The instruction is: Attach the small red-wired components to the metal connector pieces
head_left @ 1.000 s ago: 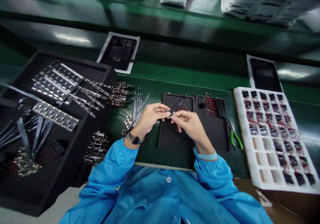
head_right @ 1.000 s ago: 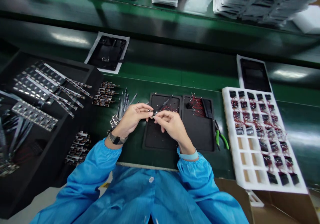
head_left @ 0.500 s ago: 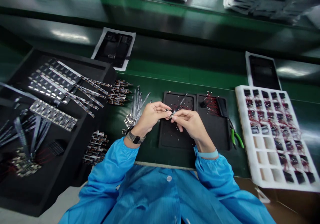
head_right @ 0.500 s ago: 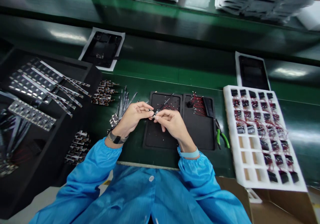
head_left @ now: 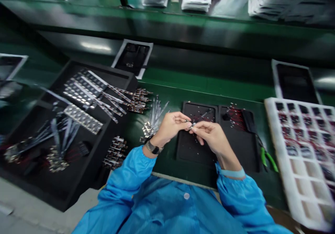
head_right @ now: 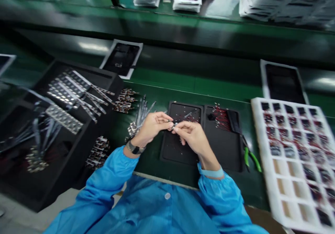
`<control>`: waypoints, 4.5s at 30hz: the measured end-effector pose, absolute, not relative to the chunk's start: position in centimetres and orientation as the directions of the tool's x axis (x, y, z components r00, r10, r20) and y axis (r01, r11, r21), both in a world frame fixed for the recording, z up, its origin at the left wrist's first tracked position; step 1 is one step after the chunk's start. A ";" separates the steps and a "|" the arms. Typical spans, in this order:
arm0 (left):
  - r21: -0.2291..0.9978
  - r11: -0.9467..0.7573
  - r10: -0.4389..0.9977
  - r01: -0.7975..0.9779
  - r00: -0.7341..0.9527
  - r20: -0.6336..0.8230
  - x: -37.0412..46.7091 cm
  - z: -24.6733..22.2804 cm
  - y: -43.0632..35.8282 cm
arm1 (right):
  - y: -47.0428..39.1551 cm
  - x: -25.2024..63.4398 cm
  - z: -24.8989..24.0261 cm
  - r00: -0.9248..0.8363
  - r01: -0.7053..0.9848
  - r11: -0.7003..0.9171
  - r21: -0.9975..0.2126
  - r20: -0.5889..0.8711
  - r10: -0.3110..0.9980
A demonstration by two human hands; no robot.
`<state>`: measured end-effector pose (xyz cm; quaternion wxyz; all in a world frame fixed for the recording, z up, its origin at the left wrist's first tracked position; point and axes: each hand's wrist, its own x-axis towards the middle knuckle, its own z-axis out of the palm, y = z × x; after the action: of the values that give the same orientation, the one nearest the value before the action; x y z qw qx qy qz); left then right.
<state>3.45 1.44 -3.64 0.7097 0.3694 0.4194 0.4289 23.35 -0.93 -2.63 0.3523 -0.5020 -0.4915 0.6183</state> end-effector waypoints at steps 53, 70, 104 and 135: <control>0.912 0.004 0.990 -0.410 -0.130 -0.062 0.3 -1.3 2.5 | 0.6 24.7 -3.0 -0.417 0.750 0.303 -0.588 -0.065 0.907; 0.951 0.012 0.998 -0.310 -0.059 -0.032 0.9 -1.5 2.1 | 0.5 25.0 -1.9 -0.163 0.479 0.180 -0.859 0.114 0.980; 0.964 -0.191 0.909 0.186 0.405 0.102 0.4 -1.3 1.6 | -0.9 22.7 -0.9 -0.340 0.273 0.094 -0.957 -0.005 0.940; 0.948 -0.150 0.852 0.280 0.523 -0.020 0.2 -0.3 1.6 | -0.7 23.6 -1.2 -0.444 0.297 0.051 -0.953 -0.090 0.892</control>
<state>0.19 1.64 -0.34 0.5138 0.7052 0.4015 0.2785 23.56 -0.73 -1.24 0.2829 -0.4451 -0.6676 0.5255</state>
